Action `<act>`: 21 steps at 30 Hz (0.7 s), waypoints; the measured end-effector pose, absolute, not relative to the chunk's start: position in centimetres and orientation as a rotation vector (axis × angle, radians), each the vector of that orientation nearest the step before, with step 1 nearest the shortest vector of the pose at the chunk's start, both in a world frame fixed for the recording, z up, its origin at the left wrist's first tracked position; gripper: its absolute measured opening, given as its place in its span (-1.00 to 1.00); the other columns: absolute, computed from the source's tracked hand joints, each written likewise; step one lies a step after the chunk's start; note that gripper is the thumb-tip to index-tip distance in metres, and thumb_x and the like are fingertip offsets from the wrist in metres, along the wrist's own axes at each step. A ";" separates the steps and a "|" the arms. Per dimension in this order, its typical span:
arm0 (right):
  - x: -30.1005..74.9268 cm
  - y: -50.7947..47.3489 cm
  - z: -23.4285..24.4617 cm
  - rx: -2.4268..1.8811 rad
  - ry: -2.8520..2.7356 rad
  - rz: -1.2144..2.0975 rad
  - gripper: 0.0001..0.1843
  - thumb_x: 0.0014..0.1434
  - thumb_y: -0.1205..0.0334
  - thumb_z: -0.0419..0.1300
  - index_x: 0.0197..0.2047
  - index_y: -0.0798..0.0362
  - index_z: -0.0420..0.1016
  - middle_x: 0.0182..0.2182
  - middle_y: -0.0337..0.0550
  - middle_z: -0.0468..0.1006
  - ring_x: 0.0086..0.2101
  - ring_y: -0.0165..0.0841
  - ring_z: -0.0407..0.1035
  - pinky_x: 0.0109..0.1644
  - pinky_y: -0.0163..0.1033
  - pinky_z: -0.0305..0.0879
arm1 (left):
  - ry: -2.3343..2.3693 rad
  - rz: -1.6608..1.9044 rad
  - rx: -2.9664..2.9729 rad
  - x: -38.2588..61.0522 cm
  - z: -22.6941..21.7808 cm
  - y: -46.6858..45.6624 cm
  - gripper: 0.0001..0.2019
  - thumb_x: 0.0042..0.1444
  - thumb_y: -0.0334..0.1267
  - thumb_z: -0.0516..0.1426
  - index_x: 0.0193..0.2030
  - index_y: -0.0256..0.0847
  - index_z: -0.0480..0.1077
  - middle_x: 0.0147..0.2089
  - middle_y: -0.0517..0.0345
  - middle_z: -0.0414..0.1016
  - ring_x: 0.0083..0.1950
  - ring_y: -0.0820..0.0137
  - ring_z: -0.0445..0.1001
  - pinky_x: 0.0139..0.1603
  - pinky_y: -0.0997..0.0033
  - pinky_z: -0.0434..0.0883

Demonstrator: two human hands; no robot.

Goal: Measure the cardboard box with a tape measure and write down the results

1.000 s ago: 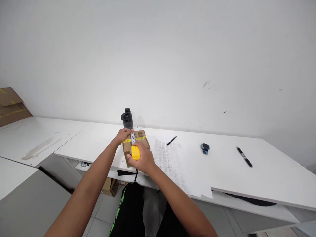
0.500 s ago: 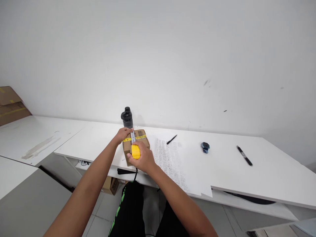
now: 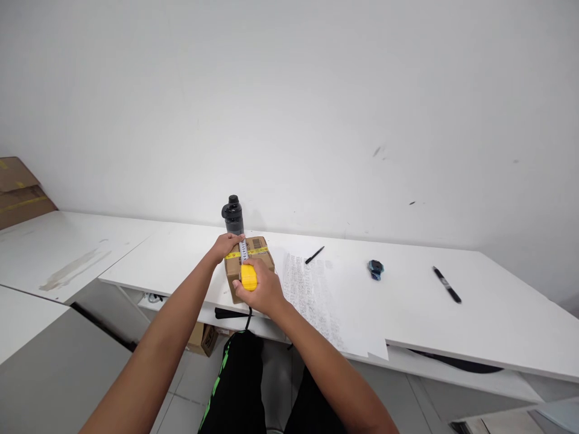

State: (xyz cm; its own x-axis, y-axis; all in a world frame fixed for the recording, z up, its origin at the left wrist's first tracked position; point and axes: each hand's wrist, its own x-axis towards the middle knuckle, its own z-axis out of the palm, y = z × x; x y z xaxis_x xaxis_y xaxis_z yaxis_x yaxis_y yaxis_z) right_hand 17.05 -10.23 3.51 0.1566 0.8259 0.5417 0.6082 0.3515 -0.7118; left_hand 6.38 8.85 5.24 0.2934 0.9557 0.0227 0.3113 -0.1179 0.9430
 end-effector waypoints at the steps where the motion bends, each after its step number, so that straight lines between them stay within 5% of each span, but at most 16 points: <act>1: 17.0 -10.2 3.5 -1.346 -1.539 0.255 -0.52 0.00 0.03 0.22 -0.01 -0.06 0.30 -0.09 -0.09 0.50 -0.23 -0.20 0.45 -0.19 -0.07 0.39 | 1.182 0.862 1.625 6.4 5.2 8.9 -0.57 -0.23 0.12 0.30 -0.49 -0.22 0.36 -0.48 0.17 0.45 -0.45 0.40 0.37 -0.39 0.39 0.31; 13: 17.5 -9.0 4.6 -1.280 -1.579 0.234 -0.54 -0.01 0.04 0.23 -0.04 -0.02 0.32 -0.16 -0.10 0.50 -0.21 -0.21 0.42 -0.18 -0.10 0.37 | 1.141 0.875 1.609 6.2 4.8 9.0 -0.58 -0.23 0.11 0.30 -0.48 -0.22 0.35 -0.50 0.19 0.44 -0.47 0.42 0.35 -0.40 0.39 0.31; 21: 18.7 -4.0 7.3 -1.383 -1.645 0.449 -0.51 0.05 -0.04 0.20 0.03 -0.08 0.33 -0.22 -0.21 0.49 -0.28 -0.30 0.39 -0.24 -0.17 0.36 | 1.081 0.901 1.600 5.9 5.1 9.0 -0.72 -0.16 -0.06 0.28 -0.49 -0.25 0.40 -0.45 0.14 0.46 -0.41 0.42 0.38 -0.38 0.44 0.32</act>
State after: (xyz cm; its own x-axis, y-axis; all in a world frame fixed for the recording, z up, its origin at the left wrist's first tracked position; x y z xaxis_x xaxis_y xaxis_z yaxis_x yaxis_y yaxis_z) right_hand 18.69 -4.01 7.33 0.0437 0.9139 0.4035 0.5819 0.3050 -0.7538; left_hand 5.94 8.97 5.05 0.3318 0.9417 0.0564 0.2248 -0.1370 0.9647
